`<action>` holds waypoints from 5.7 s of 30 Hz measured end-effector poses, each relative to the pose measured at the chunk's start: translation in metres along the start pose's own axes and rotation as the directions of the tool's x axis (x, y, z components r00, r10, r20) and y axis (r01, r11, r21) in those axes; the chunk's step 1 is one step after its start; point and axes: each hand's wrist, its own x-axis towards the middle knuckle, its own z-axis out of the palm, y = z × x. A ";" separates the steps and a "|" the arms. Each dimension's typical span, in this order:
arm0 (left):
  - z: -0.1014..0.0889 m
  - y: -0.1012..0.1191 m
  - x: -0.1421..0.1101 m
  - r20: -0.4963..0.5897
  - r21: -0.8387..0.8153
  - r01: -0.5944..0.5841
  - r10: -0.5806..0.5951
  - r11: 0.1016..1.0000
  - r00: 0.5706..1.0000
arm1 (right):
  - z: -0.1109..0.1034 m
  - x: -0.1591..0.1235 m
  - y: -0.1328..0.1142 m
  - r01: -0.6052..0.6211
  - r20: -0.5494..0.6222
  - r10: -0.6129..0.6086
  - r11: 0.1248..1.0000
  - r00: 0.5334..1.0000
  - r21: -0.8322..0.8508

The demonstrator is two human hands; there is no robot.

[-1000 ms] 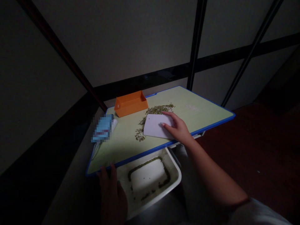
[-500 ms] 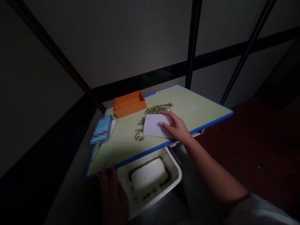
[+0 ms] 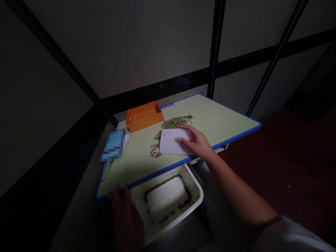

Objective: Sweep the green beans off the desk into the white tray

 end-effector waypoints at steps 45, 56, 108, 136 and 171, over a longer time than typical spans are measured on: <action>-0.001 0.002 0.002 0.003 -0.031 0.045 -0.045 0.999 0.999 | -0.002 0.001 -0.001 -0.033 -0.089 0.043 0.993 0.995 0.114; 0.000 0.001 0.000 -0.014 0.009 -0.027 0.027 1.000 1.000 | -0.002 0.001 -0.001 -0.021 -0.089 0.028 0.996 0.996 0.081; 0.005 -0.002 0.000 -0.023 0.024 -0.035 0.036 0.999 0.999 | -0.004 0.002 0.002 -0.052 0.115 0.031 0.983 0.993 0.176; 0.003 0.000 0.001 0.020 -0.003 -0.002 0.002 1.000 1.000 | -0.004 0.000 0.002 -0.046 0.122 0.021 0.978 0.992 0.206; 0.000 0.011 0.000 -0.022 -0.047 0.026 -0.027 0.999 0.999 | -0.004 -0.005 -0.003 -0.035 0.161 0.011 0.989 0.987 0.145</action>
